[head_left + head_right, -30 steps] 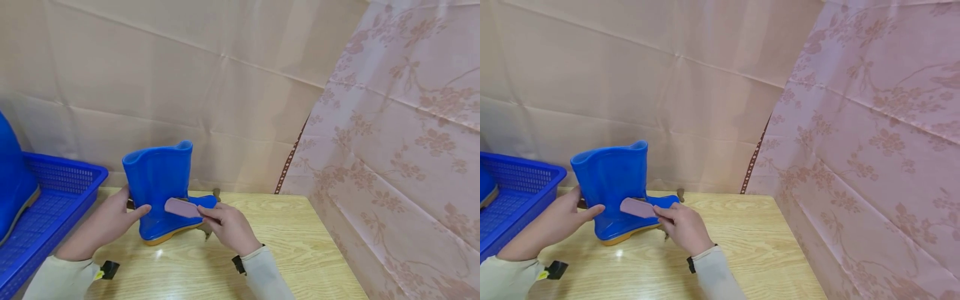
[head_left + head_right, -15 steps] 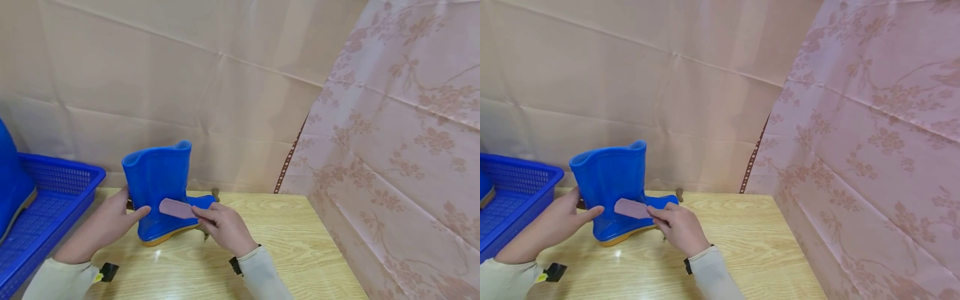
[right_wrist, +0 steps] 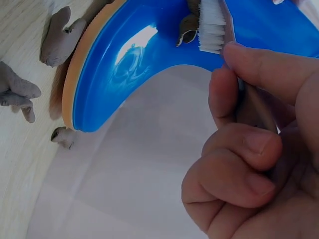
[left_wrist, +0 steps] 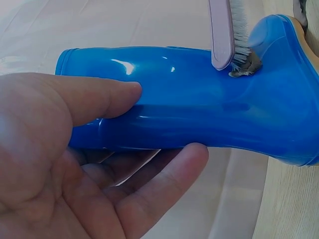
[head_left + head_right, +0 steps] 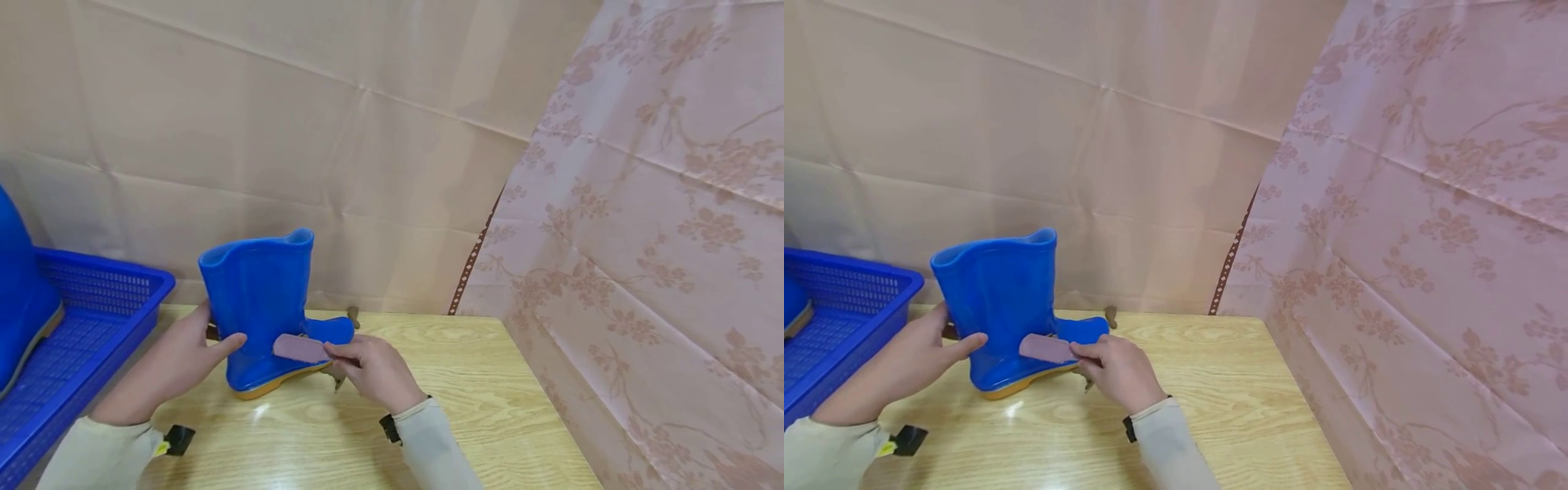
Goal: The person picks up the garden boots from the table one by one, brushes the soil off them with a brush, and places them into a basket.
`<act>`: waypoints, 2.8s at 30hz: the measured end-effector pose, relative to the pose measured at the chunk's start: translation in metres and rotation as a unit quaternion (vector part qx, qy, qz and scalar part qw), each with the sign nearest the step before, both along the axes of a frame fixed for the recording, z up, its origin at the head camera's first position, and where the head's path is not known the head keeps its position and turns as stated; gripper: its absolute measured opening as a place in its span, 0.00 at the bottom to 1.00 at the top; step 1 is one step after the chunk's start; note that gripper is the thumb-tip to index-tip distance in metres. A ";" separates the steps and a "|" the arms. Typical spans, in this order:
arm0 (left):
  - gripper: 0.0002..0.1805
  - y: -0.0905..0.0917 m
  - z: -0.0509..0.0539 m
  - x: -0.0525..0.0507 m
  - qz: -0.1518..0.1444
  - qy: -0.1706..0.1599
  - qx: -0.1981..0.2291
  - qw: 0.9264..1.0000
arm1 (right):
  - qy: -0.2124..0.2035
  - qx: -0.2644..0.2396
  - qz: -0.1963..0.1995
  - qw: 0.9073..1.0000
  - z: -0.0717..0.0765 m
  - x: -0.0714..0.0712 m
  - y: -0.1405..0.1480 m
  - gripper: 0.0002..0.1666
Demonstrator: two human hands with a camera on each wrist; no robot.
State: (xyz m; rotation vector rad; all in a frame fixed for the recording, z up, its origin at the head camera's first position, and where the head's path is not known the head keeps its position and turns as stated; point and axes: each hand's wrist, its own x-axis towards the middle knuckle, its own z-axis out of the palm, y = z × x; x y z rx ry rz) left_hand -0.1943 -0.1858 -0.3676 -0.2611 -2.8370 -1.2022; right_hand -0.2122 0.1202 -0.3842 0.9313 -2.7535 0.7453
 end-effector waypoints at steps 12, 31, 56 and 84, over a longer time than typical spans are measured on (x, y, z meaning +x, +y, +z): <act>0.44 0.000 0.000 0.000 0.003 0.003 -0.007 1.000 | 0.015 -0.001 0.034 0.999 0.000 0.000 -0.005 0.21; 0.45 -0.001 0.000 0.000 0.002 -0.017 -0.002 1.000 | -0.005 0.026 0.029 0.999 0.000 -0.008 0.011 0.17; 0.44 0.001 0.000 -0.002 0.009 -0.009 -0.005 1.000 | 0.041 -0.028 0.000 0.999 -0.016 -0.017 0.006 0.18; 0.44 0.002 0.003 0.000 -0.001 -0.001 -0.002 1.000 | -0.006 -0.003 0.000 1.000 -0.014 -0.020 0.013 0.19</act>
